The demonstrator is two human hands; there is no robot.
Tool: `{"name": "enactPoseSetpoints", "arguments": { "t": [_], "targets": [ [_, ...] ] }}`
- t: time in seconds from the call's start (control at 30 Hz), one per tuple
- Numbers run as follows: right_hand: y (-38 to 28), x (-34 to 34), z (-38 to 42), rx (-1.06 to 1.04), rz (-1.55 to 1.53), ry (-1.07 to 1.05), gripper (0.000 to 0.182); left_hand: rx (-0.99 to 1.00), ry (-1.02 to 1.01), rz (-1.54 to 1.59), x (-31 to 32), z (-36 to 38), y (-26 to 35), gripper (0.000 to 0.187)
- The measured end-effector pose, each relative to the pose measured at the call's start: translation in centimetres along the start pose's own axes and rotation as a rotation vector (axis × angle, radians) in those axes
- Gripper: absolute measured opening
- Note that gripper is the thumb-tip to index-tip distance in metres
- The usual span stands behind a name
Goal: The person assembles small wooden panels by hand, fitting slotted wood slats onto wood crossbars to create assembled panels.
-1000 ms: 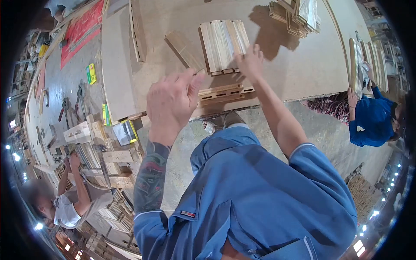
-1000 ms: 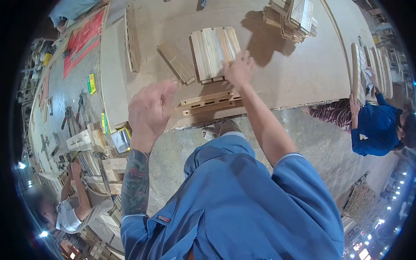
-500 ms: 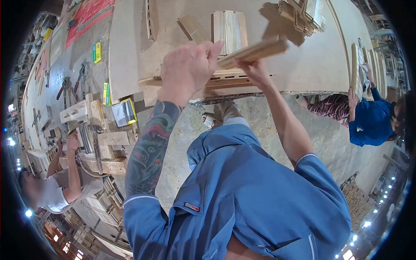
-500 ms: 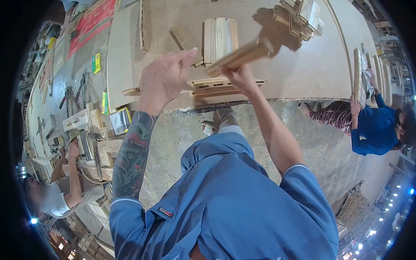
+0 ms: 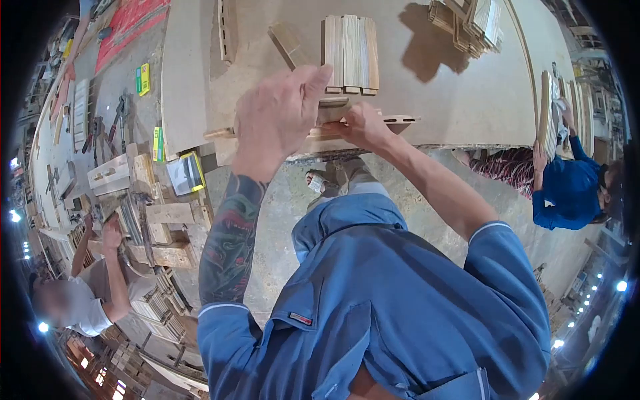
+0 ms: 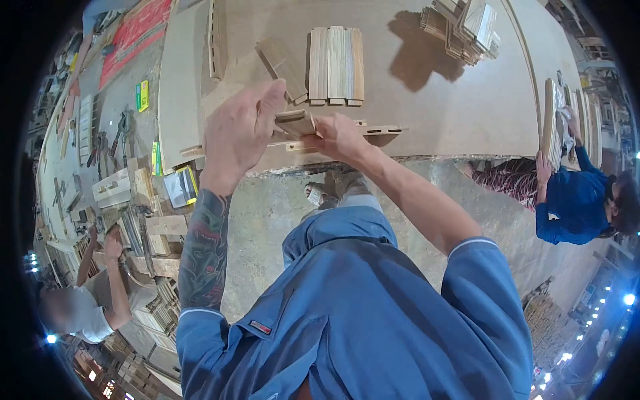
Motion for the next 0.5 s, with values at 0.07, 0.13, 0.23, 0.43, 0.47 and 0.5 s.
{"name": "enactPoseSetpoints", "arguments": {
  "t": [0.07,0.13,0.23,0.43,0.47,0.5],
  "targets": [
    [-0.6,0.0,0.5,0.039,-0.019,-0.013,0.03,0.048,0.063,-0.006,-0.2,0.1,0.4,0.049],
    [0.7,0.6,0.6,-0.111,0.04,0.065,0.028,0.11,0.084,-0.062,-0.3,0.2,1.4,0.048],
    [0.4,0.4,0.6,-0.051,0.007,-0.078,0.03,0.182,0.112,-0.093,-0.2,-0.4,4.3,0.047],
    [7.2,-3.1,-7.2,0.095,0.296,0.031,0.049,0.058,-0.018,-0.134,1.3,-1.8,5.2,0.047],
    [7.1,-4.6,-8.6,0.249,0.593,0.402,0.053,0.049,-0.007,-0.16,1.3,-2.0,5.2,0.047],
    [7.7,-3.1,-10.1,0.253,0.586,0.4,0.053,0.048,-0.014,-0.163,1.4,-2.3,5.2,0.047]
  ]
}}
Point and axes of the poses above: each hand's wrist, its own z-axis away from the middle knuckle, its own x-axis out of the palm, y = z × x, the point moved 6 cm from there along -z, towards the middle knuckle, and after that the axes turned 13 degrees about -z, right-handed, at the moved point
